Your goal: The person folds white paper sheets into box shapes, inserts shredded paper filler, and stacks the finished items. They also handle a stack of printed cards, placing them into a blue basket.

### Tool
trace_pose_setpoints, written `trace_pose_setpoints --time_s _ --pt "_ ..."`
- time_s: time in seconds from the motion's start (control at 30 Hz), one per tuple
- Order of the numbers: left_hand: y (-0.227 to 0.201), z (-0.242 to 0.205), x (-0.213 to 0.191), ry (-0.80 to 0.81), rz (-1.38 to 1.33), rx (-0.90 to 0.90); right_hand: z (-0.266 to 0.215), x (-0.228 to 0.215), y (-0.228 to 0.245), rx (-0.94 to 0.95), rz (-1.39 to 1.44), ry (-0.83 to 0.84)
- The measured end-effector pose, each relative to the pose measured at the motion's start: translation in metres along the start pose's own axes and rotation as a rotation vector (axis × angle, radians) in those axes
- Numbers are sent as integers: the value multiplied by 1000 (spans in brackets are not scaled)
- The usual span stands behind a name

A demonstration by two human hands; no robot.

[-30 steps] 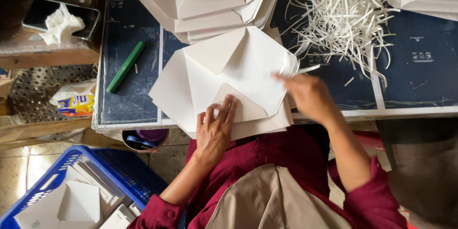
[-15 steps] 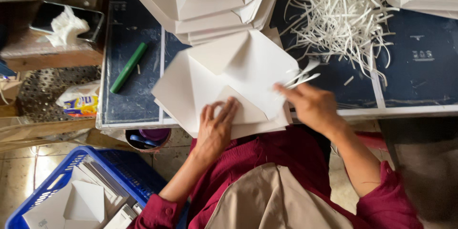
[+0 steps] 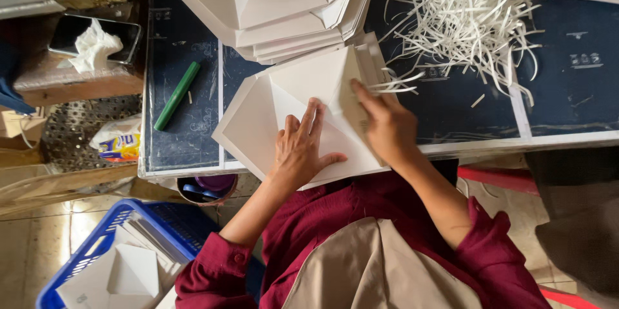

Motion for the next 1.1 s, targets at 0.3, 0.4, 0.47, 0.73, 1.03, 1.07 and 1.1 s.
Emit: trace_pose_setpoints --time_s 0.3,0.4,0.47,0.73,1.03,1.07,1.1 --pt "102 164 -71 -572 211 56 -20 48 -4 -184 -438 47" --pt "116 198 -80 -334 -177 -369 -20 50 -5 -211 -459 -49" --pt "116 205 -73 -393 -202 -391 -22 53 -7 -183 -419 -28" --pt "46 54 -62 -617 -362 52 -22 58 -29 65 -289 164" --pt "-1 -49 16 -266 -173 -157 18 -80 3 13 -9 -164" --pt "-4 -44 17 -318 -128 -141 17 -81 12 -23 -128 -130" --pt "-4 -43 23 -314 -135 -134 23 -71 16 -18 -138 -129"
Point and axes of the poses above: each hand's wrist, its own z-axis towards the middle knuckle, its own x-axis out of the palm, y = z × x, the point moved 2 cm from there along z, towards the middle knuckle, and after that the axes turned 2 degrees about -z, right-handed, at the moved point
